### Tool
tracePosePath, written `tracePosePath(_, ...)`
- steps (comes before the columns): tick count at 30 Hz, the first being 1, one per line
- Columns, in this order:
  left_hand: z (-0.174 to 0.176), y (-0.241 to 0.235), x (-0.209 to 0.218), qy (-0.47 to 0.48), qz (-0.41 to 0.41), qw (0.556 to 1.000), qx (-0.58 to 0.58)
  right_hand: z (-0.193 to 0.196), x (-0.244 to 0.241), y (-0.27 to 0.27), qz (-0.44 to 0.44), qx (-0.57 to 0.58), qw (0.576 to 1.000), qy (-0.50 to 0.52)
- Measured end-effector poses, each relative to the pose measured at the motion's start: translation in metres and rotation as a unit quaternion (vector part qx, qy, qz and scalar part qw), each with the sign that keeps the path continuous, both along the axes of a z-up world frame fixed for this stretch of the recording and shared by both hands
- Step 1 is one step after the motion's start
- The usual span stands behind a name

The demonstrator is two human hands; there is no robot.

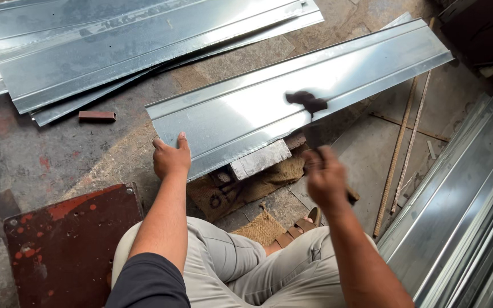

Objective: The person hammers the edge of a small metal sheet and then hammers the long edge of a larger metal panel while seated on the floor.

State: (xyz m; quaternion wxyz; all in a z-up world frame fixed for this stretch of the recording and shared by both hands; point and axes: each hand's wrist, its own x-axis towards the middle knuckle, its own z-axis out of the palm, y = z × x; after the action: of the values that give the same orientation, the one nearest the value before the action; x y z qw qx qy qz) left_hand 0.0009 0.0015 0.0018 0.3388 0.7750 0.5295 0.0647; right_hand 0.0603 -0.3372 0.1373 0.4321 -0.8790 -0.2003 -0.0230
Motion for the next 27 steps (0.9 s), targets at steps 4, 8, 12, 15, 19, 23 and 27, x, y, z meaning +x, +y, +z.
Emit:
tracePosePath(4,-0.005,-0.002,-0.001,-0.015,0.002,0.999,0.032,0.03,-0.001,-0.015,0.048,0.31,0.932,-0.183)
tracePosePath(8,-0.007,-0.001,-0.001,-0.008,0.003,1.0,0.02,-0.04,0.014,-0.011,0.046,0.284,0.929,-0.232)
tracePosePath(12,-0.004,-0.002,-0.002,-0.018,0.01,1.0,0.019,-0.085,0.003,-0.014,-0.007,-0.153,0.987,-0.039)
tracePosePath(15,-0.001,-0.002,-0.002,-0.01,-0.001,1.0,0.029,-0.044,0.016,-0.004,-0.081,-0.087,0.993,0.026)
tracePosePath(19,0.003,-0.001,-0.002,-0.005,-0.001,1.0,0.016,0.019,0.016,-0.018,0.0,0.226,0.966,-0.129)
tracePosePath(23,0.004,-0.001,-0.001,-0.002,0.002,1.0,0.002,-0.003,0.022,-0.031,0.032,0.393,0.883,-0.253)
tracePosePath(27,0.004,-0.002,-0.003,-0.002,0.002,1.0,0.008,-0.079,0.006,-0.023,0.031,0.005,0.984,-0.177)
